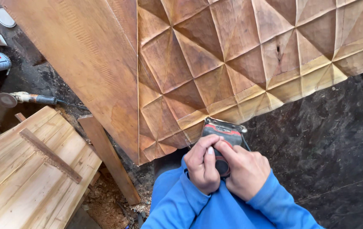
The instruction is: The person uses a handheld electric sander to smooth the surface of a large wooden panel featuring a geometric triangular pattern. The person moves the sander across the wood, focusing on the edges and the patterned surface, while occasionally pausing to touch the wood with their hand.
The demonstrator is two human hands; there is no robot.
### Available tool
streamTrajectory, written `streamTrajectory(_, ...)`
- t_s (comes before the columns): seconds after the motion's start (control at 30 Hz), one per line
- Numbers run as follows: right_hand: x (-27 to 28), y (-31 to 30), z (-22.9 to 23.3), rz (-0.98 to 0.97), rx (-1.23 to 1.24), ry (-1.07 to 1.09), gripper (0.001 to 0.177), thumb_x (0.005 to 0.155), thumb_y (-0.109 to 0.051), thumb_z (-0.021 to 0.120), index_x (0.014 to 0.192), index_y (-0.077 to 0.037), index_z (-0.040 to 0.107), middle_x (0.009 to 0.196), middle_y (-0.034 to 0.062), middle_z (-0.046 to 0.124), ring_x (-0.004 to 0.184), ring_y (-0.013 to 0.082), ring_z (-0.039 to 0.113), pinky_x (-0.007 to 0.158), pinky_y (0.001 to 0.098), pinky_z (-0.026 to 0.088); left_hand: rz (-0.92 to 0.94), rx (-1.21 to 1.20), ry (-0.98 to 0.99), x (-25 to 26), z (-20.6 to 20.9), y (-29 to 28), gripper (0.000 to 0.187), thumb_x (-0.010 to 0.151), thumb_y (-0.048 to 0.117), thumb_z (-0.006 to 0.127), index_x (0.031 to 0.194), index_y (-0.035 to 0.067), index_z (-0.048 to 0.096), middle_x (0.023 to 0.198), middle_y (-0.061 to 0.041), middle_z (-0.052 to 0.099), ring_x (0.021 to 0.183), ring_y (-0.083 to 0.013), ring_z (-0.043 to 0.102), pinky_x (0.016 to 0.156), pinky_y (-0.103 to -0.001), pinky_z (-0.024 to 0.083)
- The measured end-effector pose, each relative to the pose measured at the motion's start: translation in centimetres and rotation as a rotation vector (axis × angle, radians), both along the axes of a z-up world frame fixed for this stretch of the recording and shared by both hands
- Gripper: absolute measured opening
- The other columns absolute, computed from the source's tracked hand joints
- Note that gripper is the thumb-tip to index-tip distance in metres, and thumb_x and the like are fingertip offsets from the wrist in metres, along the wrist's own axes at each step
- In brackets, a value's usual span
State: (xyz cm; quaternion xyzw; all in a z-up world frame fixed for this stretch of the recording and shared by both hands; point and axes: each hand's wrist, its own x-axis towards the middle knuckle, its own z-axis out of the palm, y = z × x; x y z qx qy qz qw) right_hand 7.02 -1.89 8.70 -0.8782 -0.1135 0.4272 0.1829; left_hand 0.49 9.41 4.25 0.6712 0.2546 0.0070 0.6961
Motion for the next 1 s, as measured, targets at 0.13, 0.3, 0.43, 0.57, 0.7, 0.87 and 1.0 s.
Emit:
streamTrajectory(0.13,0.7,0.6,0.3,0.002,0.003,-0.017,0.058,0.067,-0.015,0.071,0.124,-0.025,0.062,0.08,0.0099,0.07,0.065,0.0401,0.069,0.053,0.0524,0.055,0.014,0.017,-0.001,0.5,-0.1,0.1,0.027,0.097,0.002,0.045,0.113,-0.004,0.067,0.104,-0.017,0.076,0.094,-0.0279,0.077,0.087,-0.034,0.06)
streamTrajectory(0.3,0.0,0.3,0.2,0.013,0.028,-0.022,0.045,0.069,-0.015,0.071,0.113,-0.022,0.061,0.077,0.0095,0.069,0.066,0.0391,0.069,0.054,0.0523,0.054,0.008,0.037,0.016,-0.4,0.0,-0.1,0.027,0.096,0.001,0.046,0.112,-0.004,0.067,0.105,-0.018,0.076,0.095,-0.0287,0.077,0.088,-0.034,0.06)
streamTrajectory(0.43,-0.3,-0.3,0.0,0.013,0.017,0.021,0.057,0.068,-0.013,0.071,0.123,-0.024,0.06,0.078,0.0095,0.069,0.066,0.0394,0.069,0.055,0.0515,0.055,0.024,0.036,0.018,-0.5,0.0,-0.4,0.027,0.096,0.001,0.046,0.112,-0.004,0.067,0.105,-0.019,0.076,0.096,-0.0297,0.077,0.089,-0.034,0.06)
streamTrajectory(0.57,0.4,-0.4,0.1,-0.007,0.062,-0.013,0.061,0.065,-0.011,0.07,0.124,-0.024,0.06,0.079,0.0094,0.071,0.066,0.0397,0.07,0.055,0.0517,0.055,0.031,0.053,0.004,0.6,0.1,-0.4,0.027,0.095,0.0,0.046,0.11,-0.003,0.067,0.102,-0.019,0.075,0.094,-0.0302,0.077,0.087,-0.035,0.06)
streamTrajectory(0.7,0.6,-0.4,-0.1,0.009,0.007,-0.001,0.053,0.069,-0.012,0.071,0.12,-0.023,0.06,0.081,0.0101,0.071,0.069,0.041,0.069,0.057,0.0524,0.054,-0.01,0.073,0.004,0.9,0.3,-0.1,0.026,0.095,0.001,0.047,0.111,-0.003,0.067,0.101,-0.018,0.075,0.091,-0.0296,0.076,0.084,-0.034,0.06)
streamTrajectory(0.87,1.0,-0.7,0.4,0.002,0.081,0.002,0.066,0.064,-0.01,0.071,0.127,-0.023,0.058,0.083,0.0113,0.071,0.067,0.0409,0.07,0.056,0.0517,0.055,0.033,0.058,0.001,1.2,1.0,-0.8,0.027,0.095,0.001,0.045,0.11,-0.002,0.066,0.099,-0.017,0.074,0.089,-0.0298,0.076,0.083,-0.034,0.059)
streamTrajectory(1.0,0.3,-0.7,0.3,-0.008,0.07,-0.012,0.065,0.064,-0.011,0.071,0.127,-0.023,0.059,0.078,0.011,0.071,0.068,0.0403,0.07,0.057,0.0517,0.056,0.021,0.082,-0.021,0.3,0.7,-0.9,0.026,0.095,0.0,0.045,0.11,-0.002,0.066,0.102,-0.018,0.074,0.093,-0.0316,0.076,0.085,-0.035,0.059)
